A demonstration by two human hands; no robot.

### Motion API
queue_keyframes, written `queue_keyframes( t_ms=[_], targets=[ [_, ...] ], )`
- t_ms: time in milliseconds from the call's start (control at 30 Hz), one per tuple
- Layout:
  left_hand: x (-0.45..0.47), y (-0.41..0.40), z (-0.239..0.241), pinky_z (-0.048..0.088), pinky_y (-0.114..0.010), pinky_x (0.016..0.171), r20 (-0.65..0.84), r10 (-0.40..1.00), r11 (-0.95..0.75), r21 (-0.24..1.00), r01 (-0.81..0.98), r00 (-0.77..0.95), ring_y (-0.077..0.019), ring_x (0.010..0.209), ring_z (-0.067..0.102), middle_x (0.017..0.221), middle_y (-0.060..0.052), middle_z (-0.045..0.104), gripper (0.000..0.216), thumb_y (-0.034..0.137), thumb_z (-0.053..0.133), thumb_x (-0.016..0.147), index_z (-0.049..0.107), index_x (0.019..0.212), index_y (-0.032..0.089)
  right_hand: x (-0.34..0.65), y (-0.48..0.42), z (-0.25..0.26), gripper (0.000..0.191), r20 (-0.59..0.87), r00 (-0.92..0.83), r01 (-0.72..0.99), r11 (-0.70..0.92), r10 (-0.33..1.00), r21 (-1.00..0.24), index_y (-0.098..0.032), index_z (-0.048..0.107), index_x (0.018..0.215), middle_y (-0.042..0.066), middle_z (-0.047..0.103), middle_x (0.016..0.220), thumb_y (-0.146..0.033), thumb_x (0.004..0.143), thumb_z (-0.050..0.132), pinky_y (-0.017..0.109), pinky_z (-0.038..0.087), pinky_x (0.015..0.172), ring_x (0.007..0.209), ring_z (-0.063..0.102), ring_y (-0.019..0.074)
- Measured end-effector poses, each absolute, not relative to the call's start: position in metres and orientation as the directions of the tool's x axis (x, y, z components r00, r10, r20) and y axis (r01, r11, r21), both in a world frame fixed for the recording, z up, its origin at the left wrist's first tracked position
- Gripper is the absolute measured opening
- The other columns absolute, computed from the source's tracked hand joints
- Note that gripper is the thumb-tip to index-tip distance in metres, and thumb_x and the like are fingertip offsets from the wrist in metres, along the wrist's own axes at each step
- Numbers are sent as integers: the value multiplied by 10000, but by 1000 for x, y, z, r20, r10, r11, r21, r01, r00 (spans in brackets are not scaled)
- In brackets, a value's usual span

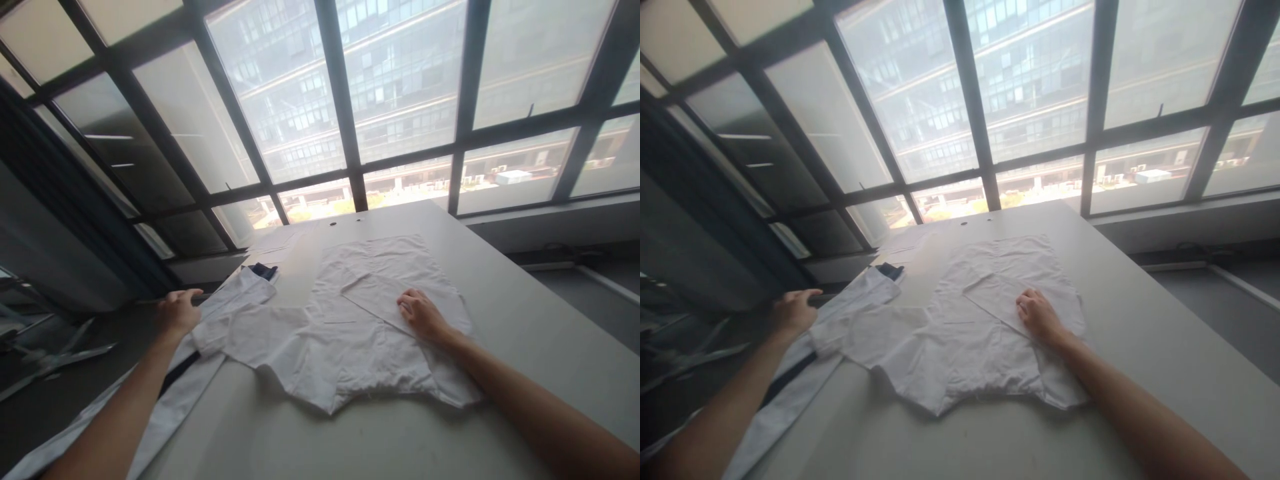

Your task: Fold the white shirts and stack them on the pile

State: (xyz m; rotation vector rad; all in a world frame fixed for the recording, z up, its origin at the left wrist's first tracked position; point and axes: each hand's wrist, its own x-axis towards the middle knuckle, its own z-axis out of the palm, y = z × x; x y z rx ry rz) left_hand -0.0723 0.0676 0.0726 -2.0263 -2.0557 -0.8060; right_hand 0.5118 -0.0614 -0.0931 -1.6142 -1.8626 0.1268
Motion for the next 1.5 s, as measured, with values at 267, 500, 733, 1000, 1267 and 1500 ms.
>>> queue_keyframes(
  t_ms=[267, 500, 733, 1000, 1267, 1500],
  targets=[
    [94, 70, 19, 429, -350, 1112, 416, 856, -415, 201, 887, 307, -228, 1176, 615, 1178, -70, 702, 322, 240, 467, 835, 698, 1055, 192, 511, -62, -91, 213, 406, -17, 855, 224, 914, -468, -196, 728, 988, 92, 673, 1065, -182, 901, 534, 314, 452, 982, 1069, 584, 238],
    [225, 30, -67, 309, -431, 1197, 257, 829, -554, 247, 795, 497, -259, 1444, 388, 1509, -138, 494, 467, 286, 430, 969, 560, 1394, 141, 512, -62, -91, 219, 400, -18, 848, 226, 916, -480, -194, 722, 1011, 88, 667, 1075, -168, 898, 536, 314, 443, 988, 1074, 571, 231],
    [233, 20, -96, 239, -528, 1200, 182, 830, -555, 182, 811, 527, -294, 1483, 310, 1578, -141, 392, 460, 279, 382, 1016, 507, 1450, 190, 513, -59, -94, 188, 413, 2, 829, 230, 911, -510, -191, 713, 986, 77, 662, 1050, -148, 882, 562, 306, 433, 960, 1050, 560, 224],
    [237, 16, -90, 247, -516, 1201, 187, 837, -543, 167, 823, 515, -289, 1472, 333, 1572, -133, 404, 456, 265, 412, 1007, 508, 1448, 203, 514, -60, -94, 185, 419, -6, 833, 236, 908, -500, -201, 712, 990, 77, 658, 1048, -159, 879, 570, 308, 433, 962, 1049, 563, 221],
    [238, 15, -88, 263, -510, 1198, 197, 832, -549, 157, 821, 519, -291, 1467, 344, 1557, -140, 426, 445, 261, 428, 1007, 523, 1435, 193, 514, -61, -91, 134, 405, -31, 853, 235, 914, -466, -214, 714, 992, 79, 659, 1070, -249, 882, 647, 335, 443, 957, 1059, 560, 236],
    [237, 16, -87, 262, -519, 1201, 197, 828, -556, 175, 813, 524, -293, 1468, 340, 1563, -100, 429, 451, 264, 430, 1002, 521, 1441, 205, 508, -62, -88, 113, 402, 0, 857, 207, 916, -472, -231, 740, 920, 65, 681, 1059, -290, 824, 742, 344, 445, 934, 1047, 576, 241]
  ],
)
